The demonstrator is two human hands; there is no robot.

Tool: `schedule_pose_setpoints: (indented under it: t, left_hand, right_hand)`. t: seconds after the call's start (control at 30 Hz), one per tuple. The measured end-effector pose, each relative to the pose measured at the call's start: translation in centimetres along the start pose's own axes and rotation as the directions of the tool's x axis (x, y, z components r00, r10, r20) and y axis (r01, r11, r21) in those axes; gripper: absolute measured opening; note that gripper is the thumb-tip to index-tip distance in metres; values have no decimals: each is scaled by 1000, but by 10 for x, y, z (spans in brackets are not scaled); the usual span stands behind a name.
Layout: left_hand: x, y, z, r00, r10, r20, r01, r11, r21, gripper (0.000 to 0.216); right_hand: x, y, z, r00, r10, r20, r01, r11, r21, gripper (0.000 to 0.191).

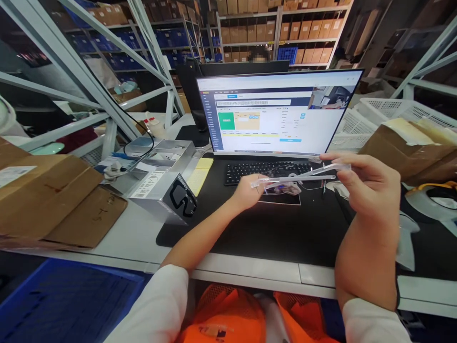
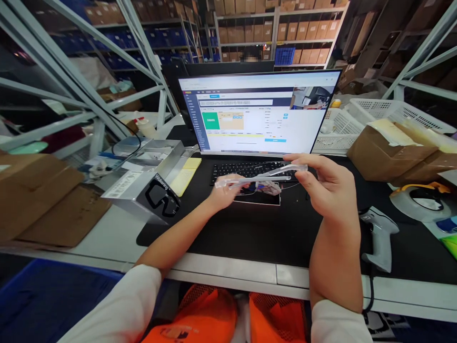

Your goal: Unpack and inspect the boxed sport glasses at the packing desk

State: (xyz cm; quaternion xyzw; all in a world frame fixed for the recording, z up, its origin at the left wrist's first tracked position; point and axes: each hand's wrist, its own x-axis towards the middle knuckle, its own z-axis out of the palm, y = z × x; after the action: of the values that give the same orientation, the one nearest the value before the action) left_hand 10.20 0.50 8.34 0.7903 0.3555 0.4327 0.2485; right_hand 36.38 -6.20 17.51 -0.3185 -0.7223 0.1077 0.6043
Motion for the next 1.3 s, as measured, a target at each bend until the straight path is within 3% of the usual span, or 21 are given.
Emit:
schedule_pose_setpoints:
  t: [0.07, 0.1, 0.17, 0.23, 0.4, 0.53, 0.6, 0.7, 0.87, 1.0, 1.07, 1.17, 1.3]
  left_hand:
    - [-5, 6, -22, 977, 62, -204, -105, 973, -205, 50]
    - [-6, 11, -33, 965, 121, -233, -179, 951, -251, 50]
    - [-7, 21, -51, 952, 261, -157, -293, 926, -238, 46]
    - [-7, 30, -63, 948, 318, -16, -316, 933, -173, 37]
    - [-9, 35, -73, 976, 136, 170, -106, 980, -170, 38]
    - [-12, 39, -74, 959, 98, 264, -50, 981, -186, 40]
    - [-13, 39, -73, 967, 150, 207, -107, 973, -204, 38]
    - [-13, 35, -65, 966, 260, 11, -250, 940, -232, 45]
    - [-16, 22, -48, 908, 383, -169, -404, 907, -117, 57]
    - [-15, 7, -29, 819, 511, -260, -510, 857, 78, 52]
    - [-13, -1, -17, 784, 542, -304, -528, 839, 132, 78]
    - [-9, -7, -1, 783, 541, -308, -523, 840, 147, 113]
    - [-12, -4, 5, 823, 486, -294, -468, 873, 134, 88]
  right_hand:
    - [1, 3, 2, 998, 54, 39, -51, 996, -70, 15]
    - [2, 5, 4, 995, 84, 60, -77, 992, -105, 15]
    - [4, 10, 10, 987, 134, 92, -119, 982, -144, 15]
    - [6, 16, 16, 976, 182, 119, -163, 974, -154, 17]
    - [8, 30, 33, 913, 328, 242, -202, 880, -431, 20]
    - [8, 50, 49, 958, 202, 202, -50, 814, -579, 20]
    - [8, 60, 54, 984, 121, 129, -20, 803, -596, 21]
    - [9, 68, 60, 996, 83, 11, -62, 820, -570, 30]
    - [5, 59, 70, 974, 130, -187, -185, 931, -316, 45]
    - [-2, 47, 81, 938, -43, -345, -49, 966, -254, 43]
    - [-5, 42, 85, 917, -146, -370, 36, 957, -288, 43]
    - [-9, 35, 89, 901, -222, -373, 96, 940, -328, 40]
    - [-12, 26, 94, 897, -242, -370, 115, 936, -334, 38]
